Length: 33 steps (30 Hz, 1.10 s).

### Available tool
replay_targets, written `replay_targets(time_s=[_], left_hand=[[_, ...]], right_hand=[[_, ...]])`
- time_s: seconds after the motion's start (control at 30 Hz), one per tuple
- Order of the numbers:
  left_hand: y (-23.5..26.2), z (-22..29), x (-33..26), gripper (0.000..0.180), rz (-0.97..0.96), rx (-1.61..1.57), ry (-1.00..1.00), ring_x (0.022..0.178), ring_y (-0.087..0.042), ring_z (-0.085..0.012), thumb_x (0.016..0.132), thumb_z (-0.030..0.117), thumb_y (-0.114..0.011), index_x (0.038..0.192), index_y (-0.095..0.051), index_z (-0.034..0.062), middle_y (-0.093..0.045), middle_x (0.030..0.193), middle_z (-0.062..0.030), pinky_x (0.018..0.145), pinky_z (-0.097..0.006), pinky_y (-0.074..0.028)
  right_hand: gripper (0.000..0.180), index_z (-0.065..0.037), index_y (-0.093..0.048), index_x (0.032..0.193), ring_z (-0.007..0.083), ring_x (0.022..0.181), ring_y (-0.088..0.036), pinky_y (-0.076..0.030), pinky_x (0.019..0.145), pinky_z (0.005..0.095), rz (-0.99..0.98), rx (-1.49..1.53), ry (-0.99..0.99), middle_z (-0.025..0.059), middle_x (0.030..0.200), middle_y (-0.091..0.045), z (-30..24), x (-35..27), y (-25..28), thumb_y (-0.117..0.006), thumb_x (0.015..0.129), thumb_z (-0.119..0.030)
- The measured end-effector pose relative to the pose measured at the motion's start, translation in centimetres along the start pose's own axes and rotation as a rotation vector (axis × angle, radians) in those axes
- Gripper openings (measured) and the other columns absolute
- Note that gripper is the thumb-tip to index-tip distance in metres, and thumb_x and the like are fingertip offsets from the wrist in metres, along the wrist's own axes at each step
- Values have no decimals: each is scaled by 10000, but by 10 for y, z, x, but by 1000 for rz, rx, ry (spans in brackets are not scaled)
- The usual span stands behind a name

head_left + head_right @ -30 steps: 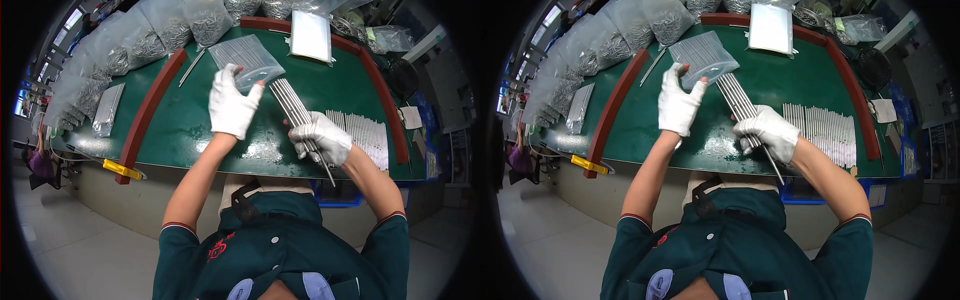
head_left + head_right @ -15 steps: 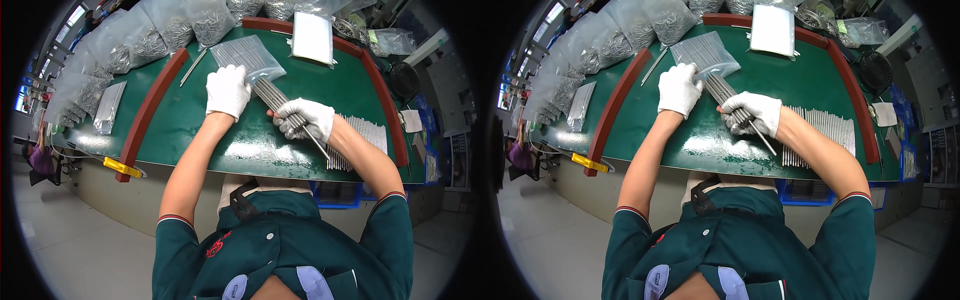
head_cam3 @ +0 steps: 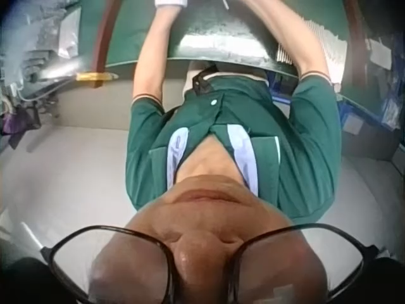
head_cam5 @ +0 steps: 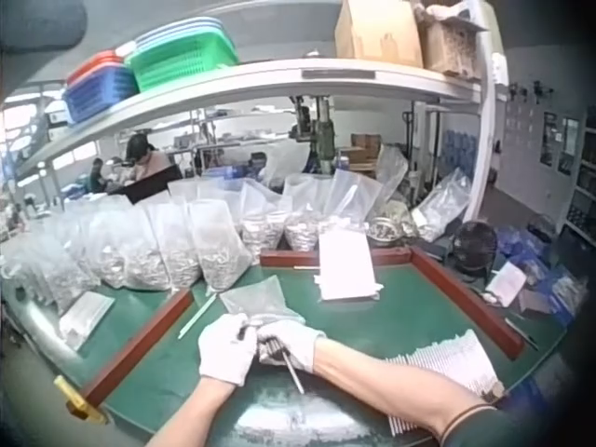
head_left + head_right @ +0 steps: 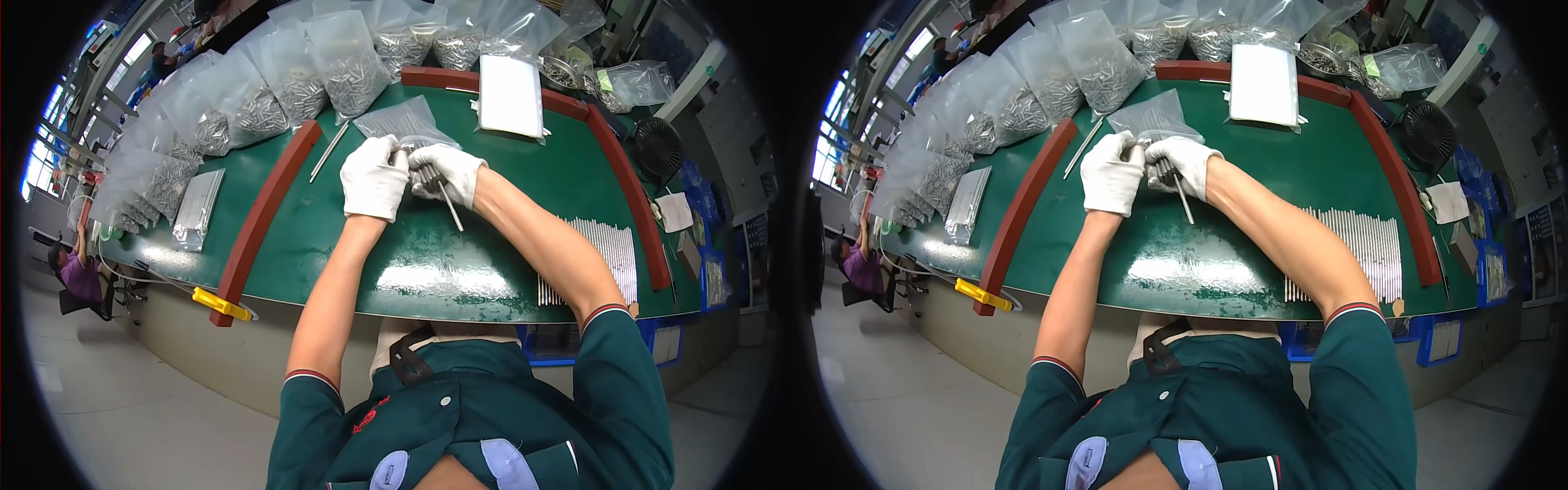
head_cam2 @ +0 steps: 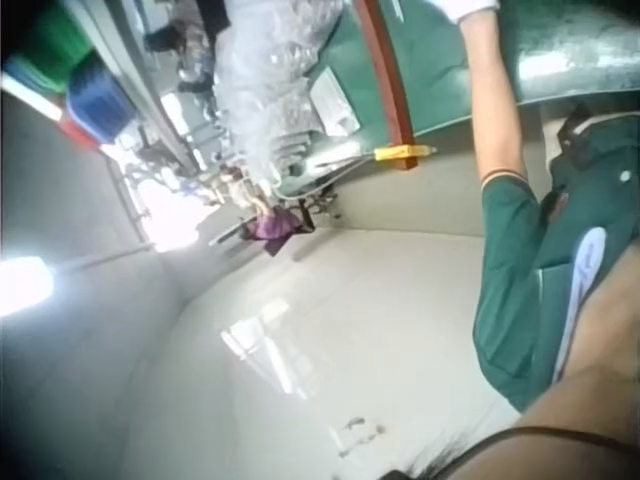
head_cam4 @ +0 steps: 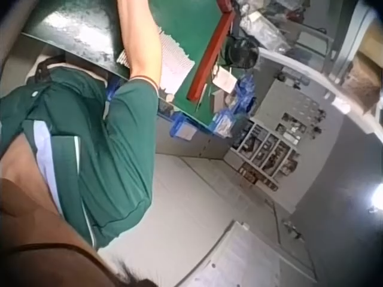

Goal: Using a compressed air gun to clean a bundle of metal rods and then placing them into a plastic bag.

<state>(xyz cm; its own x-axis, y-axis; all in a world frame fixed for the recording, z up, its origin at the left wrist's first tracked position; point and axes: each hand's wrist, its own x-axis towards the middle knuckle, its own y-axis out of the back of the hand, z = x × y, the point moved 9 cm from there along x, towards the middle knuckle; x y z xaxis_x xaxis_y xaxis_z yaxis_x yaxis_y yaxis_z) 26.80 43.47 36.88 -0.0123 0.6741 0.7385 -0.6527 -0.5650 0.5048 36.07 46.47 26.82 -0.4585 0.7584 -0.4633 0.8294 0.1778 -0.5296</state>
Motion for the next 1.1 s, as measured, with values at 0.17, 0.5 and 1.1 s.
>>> replay_targets(time_s=[0.17,0.5,1.1], left_hand=[[0,-2,6,51,-4,-20,25,671,-603,-292,699,103,-638,736,-625,70,-609,723,-115,627,-362,-492],[-6,-2,5,55,-31,-6,32,683,-606,-301,707,122,-633,722,-620,71,-612,732,-123,642,-365,-493],[-22,7,-8,100,-121,197,-43,686,-607,-297,707,160,-655,713,-609,71,-612,714,-119,640,-385,-480]], right_hand=[[57,-87,-569,789,139,515,-561,-494,465,288,52,-3,96,30,657,-560,-15,41,7,-523,819,-74],[138,-6,-544,812,172,537,-562,-498,486,250,5,245,76,91,687,-578,-5,24,9,-409,827,21],[232,-39,-646,918,350,856,-621,-495,774,410,685,-1615,636,194,893,-640,-61,-42,26,-626,756,-203]])
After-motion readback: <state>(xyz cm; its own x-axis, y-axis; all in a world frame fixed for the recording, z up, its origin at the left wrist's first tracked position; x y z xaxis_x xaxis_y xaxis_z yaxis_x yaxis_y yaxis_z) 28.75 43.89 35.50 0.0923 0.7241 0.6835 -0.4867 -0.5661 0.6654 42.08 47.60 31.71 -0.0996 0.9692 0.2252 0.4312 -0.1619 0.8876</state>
